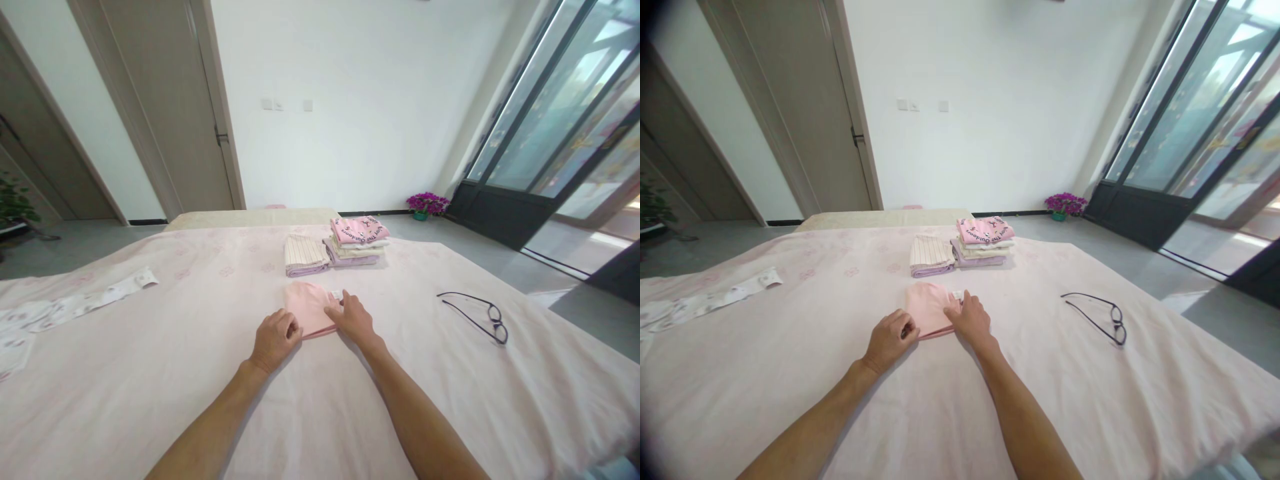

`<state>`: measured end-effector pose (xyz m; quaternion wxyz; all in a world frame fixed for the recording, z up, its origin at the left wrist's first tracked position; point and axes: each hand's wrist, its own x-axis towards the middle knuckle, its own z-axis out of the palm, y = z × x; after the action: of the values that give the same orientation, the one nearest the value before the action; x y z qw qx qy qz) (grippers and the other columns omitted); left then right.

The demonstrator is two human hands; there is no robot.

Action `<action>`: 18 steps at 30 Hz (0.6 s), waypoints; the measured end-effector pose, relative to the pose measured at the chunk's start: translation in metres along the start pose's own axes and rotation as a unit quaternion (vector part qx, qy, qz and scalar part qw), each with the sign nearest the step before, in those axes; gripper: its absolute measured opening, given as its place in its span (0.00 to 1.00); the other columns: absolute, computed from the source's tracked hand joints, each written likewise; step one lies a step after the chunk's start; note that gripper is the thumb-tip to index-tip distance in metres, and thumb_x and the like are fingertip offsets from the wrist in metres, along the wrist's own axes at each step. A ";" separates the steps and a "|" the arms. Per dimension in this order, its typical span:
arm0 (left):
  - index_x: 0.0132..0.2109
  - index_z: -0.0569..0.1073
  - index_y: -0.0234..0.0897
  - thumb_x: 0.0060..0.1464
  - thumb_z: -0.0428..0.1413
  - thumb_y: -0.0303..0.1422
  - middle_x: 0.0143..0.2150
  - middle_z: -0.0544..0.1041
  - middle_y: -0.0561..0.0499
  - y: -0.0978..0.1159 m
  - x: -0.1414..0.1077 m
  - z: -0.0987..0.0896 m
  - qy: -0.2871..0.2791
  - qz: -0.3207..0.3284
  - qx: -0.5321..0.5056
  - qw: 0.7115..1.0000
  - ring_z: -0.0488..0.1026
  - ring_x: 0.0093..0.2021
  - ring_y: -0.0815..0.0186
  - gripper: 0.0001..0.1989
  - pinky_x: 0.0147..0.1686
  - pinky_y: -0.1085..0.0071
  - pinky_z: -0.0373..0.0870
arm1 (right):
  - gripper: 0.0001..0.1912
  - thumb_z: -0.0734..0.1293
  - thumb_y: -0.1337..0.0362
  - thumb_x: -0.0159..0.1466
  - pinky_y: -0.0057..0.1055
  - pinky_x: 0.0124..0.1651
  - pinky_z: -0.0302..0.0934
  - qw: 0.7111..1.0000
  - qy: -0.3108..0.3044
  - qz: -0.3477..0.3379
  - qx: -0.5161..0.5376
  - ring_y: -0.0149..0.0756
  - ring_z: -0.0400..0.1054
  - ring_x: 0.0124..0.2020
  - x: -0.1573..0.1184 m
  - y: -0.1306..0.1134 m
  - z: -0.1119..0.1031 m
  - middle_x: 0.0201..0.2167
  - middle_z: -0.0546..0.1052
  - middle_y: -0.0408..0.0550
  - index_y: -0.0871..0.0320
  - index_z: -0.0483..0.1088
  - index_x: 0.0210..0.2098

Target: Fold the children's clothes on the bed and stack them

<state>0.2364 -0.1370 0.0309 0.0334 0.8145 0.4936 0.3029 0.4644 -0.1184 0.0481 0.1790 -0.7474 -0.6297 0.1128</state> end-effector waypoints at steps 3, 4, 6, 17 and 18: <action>0.30 0.67 0.39 0.55 0.54 0.30 0.31 0.70 0.53 0.000 0.000 -0.001 -0.013 -0.005 -0.030 0.999 0.68 0.34 0.66 0.05 0.36 0.71 0.62 | 0.33 0.64 0.43 0.59 0.34 0.43 0.58 1.000 -0.023 0.010 0.012 0.45 0.69 0.49 0.004 -0.002 -0.002 0.49 0.74 0.56 0.58 0.64 0.56; 0.30 0.67 0.39 0.55 0.54 0.30 0.31 0.70 0.53 0.000 0.000 -0.001 -0.015 -0.006 -0.038 0.999 0.68 0.34 0.66 0.05 0.36 0.71 0.62 | 0.30 0.65 0.44 0.59 0.33 0.42 0.58 0.999 -0.035 0.015 0.018 0.44 0.70 0.47 0.005 -0.002 -0.003 0.46 0.75 0.54 0.57 0.66 0.53; 0.30 0.66 0.39 0.55 0.54 0.30 0.31 0.69 0.53 -0.001 0.000 -0.001 -0.017 -0.010 -0.052 0.998 0.68 0.34 0.67 0.05 0.35 0.72 0.62 | 0.26 0.66 0.45 0.58 0.32 0.39 0.58 0.998 -0.056 0.023 0.031 0.43 0.72 0.44 0.009 -0.002 -0.004 0.42 0.77 0.52 0.56 0.68 0.47; 0.29 0.67 0.39 0.55 0.53 0.34 0.30 0.70 0.55 -0.007 0.001 -0.002 -0.021 -0.080 -0.160 0.984 0.68 0.31 0.68 0.07 0.34 0.72 0.62 | 0.21 0.64 0.59 0.59 0.30 0.41 0.60 0.984 0.010 -0.018 0.179 0.39 0.72 0.42 0.005 -0.005 0.014 0.43 0.78 0.49 0.56 0.64 0.51; 0.29 0.67 0.40 0.56 0.52 0.36 0.30 0.71 0.55 -0.010 0.002 -0.002 -0.011 -0.096 -0.177 0.980 0.69 0.31 0.68 0.09 0.34 0.72 0.62 | 0.24 0.64 0.61 0.59 0.31 0.41 0.60 0.979 0.012 -0.029 0.200 0.38 0.72 0.41 0.003 -0.007 0.016 0.44 0.78 0.49 0.56 0.62 0.54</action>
<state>0.2282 -0.1313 0.0299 0.2112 0.7478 0.5080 0.3718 0.4523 -0.1123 0.0366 0.3359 -0.6796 -0.6132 0.2221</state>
